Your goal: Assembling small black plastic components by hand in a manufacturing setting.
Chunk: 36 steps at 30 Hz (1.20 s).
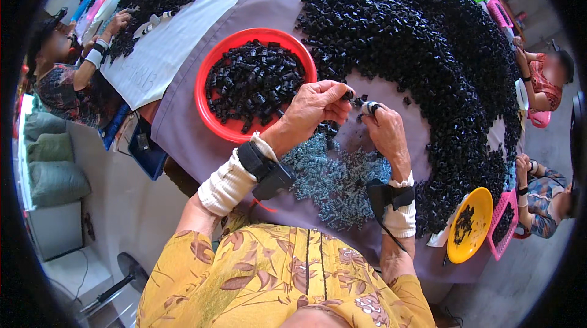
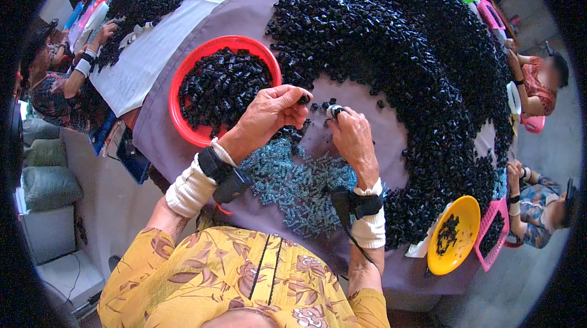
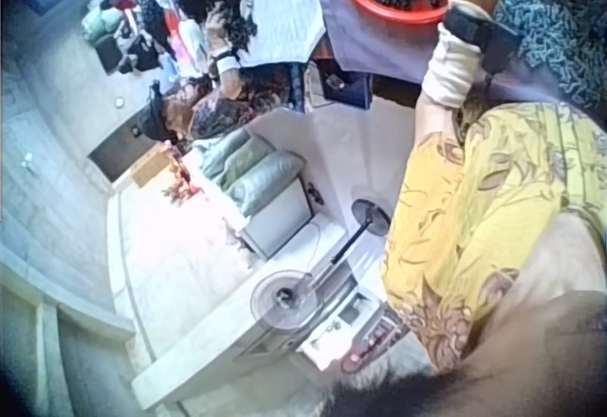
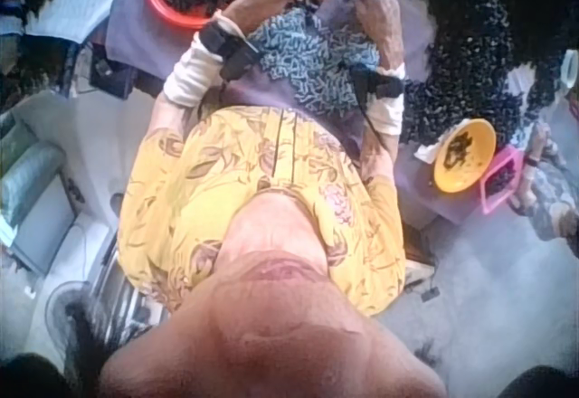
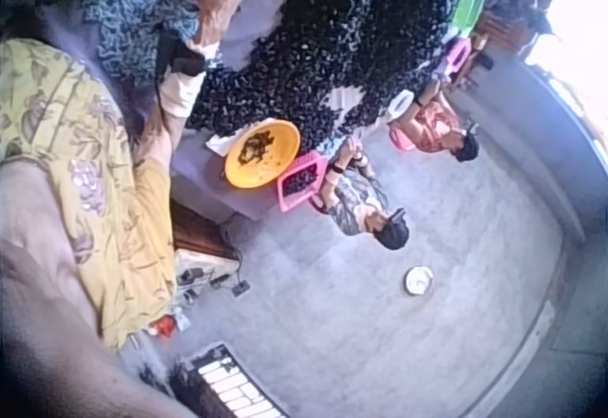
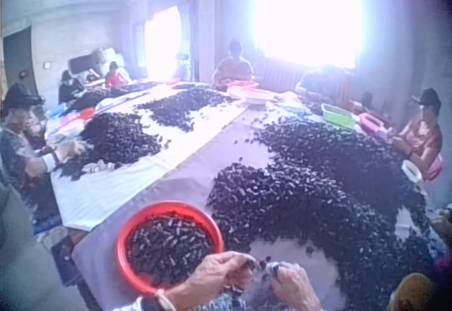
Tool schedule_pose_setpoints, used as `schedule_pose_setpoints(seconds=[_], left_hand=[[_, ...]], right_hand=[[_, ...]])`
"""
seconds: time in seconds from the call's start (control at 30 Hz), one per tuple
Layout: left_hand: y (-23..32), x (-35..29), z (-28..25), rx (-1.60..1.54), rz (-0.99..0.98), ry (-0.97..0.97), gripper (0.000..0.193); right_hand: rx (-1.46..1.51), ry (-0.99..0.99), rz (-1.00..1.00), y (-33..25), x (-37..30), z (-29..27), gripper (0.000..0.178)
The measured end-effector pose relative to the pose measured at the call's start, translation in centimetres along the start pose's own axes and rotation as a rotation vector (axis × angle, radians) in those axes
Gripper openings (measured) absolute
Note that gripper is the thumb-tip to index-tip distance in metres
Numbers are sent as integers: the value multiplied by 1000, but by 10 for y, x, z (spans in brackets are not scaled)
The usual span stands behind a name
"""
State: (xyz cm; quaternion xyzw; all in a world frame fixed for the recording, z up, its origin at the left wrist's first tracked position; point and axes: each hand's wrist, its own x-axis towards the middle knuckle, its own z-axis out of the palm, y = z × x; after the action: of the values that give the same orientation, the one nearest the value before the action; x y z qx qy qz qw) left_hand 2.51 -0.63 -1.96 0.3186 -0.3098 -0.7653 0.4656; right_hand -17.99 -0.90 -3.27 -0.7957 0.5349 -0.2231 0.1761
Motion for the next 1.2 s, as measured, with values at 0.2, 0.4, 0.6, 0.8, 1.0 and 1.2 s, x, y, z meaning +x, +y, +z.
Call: schedule_pose_setpoints(seconds=[0.2, 0.4, 0.6, 0.8, 1.0, 1.2], left_hand=[[-2, 1, -1, -7, -3, -17, 26], [-1, 0, -4, -3, -22, -36, 26], [-1, -1, -6, 18, -29, -13, 26], [-4, 0, -5, 2, -26, 4, 23], [-1, -1, -5, 29, -32, 8, 24], [-2, 0, -1, 48, -48, -7, 25]], right_hand=[[-149, 66, -103, -5, 11, 13, 14], [-296, 48, -86, -7, 19, 22, 15], [-314, 60, -115, -6, 22, 26, 16], [-316, 49, -123, -5, 23, 28, 16], [-307, 60, -133, -3, 23, 26, 19], [109, 121, -12, -25, 10, -19, 17]])
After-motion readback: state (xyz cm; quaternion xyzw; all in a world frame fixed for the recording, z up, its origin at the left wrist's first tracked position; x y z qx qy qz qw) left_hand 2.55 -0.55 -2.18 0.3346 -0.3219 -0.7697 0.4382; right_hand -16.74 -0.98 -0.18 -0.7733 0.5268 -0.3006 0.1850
